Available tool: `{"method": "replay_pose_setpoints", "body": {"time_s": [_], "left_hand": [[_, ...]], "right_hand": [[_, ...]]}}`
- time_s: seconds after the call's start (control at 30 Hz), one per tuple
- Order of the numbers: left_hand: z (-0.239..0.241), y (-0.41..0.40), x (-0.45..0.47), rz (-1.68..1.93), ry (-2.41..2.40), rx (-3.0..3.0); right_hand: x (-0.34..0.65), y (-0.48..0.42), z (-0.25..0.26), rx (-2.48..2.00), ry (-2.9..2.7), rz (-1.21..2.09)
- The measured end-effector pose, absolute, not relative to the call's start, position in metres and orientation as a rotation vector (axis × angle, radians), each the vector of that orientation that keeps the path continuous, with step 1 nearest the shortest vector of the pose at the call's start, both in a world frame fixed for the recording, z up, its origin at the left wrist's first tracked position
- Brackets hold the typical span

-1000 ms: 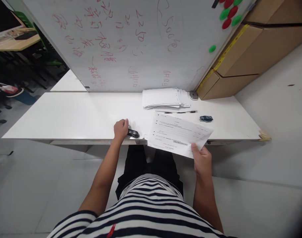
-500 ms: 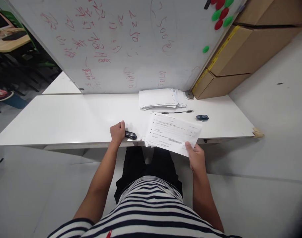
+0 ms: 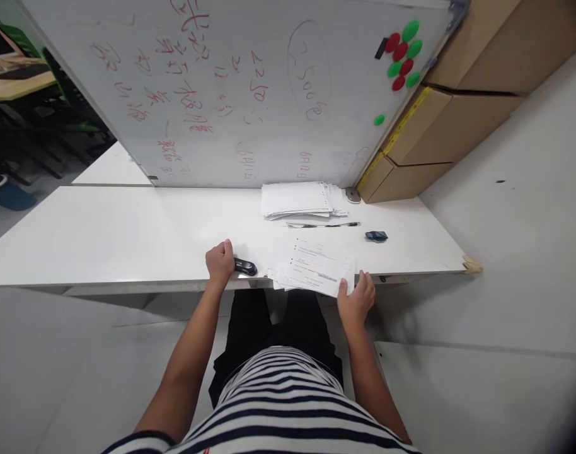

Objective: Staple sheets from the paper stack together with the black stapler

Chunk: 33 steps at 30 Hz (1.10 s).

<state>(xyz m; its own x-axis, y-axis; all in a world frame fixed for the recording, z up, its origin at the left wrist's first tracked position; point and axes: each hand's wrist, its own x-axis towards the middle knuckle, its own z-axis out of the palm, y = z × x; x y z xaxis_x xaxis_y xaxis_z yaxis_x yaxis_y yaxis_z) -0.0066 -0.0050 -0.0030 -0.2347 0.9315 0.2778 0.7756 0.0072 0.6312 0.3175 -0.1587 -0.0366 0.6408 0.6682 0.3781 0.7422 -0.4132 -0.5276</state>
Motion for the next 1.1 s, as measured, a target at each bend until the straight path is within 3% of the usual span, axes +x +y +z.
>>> {"method": "replay_pose_setpoints", "body": {"time_s": [0.33,0.6,0.77,0.9,1.1], "left_hand": [[-0.004,0.015,-0.002,1.180,2.242,1.716],[-0.016,0.021,-0.035,1.510,1.663,1.173],[-0.015,0.012,-0.082,1.014,2.084,1.646],[-0.020,0.012,-0.084,0.542,2.374,1.793],[-0.022,0.015,-0.079,0.398,2.400,1.833]], "right_hand": [[0.303,-0.097,0.007,-1.988,-1.432,-0.253],[0.284,0.047,0.063,-1.792,-2.203,-0.010],[0.279,0.100,0.038,-1.982,-2.261,0.194],[0.277,0.105,0.018,-2.008,-2.271,0.121],[0.281,0.106,0.015,-1.984,-2.265,0.097]]}}
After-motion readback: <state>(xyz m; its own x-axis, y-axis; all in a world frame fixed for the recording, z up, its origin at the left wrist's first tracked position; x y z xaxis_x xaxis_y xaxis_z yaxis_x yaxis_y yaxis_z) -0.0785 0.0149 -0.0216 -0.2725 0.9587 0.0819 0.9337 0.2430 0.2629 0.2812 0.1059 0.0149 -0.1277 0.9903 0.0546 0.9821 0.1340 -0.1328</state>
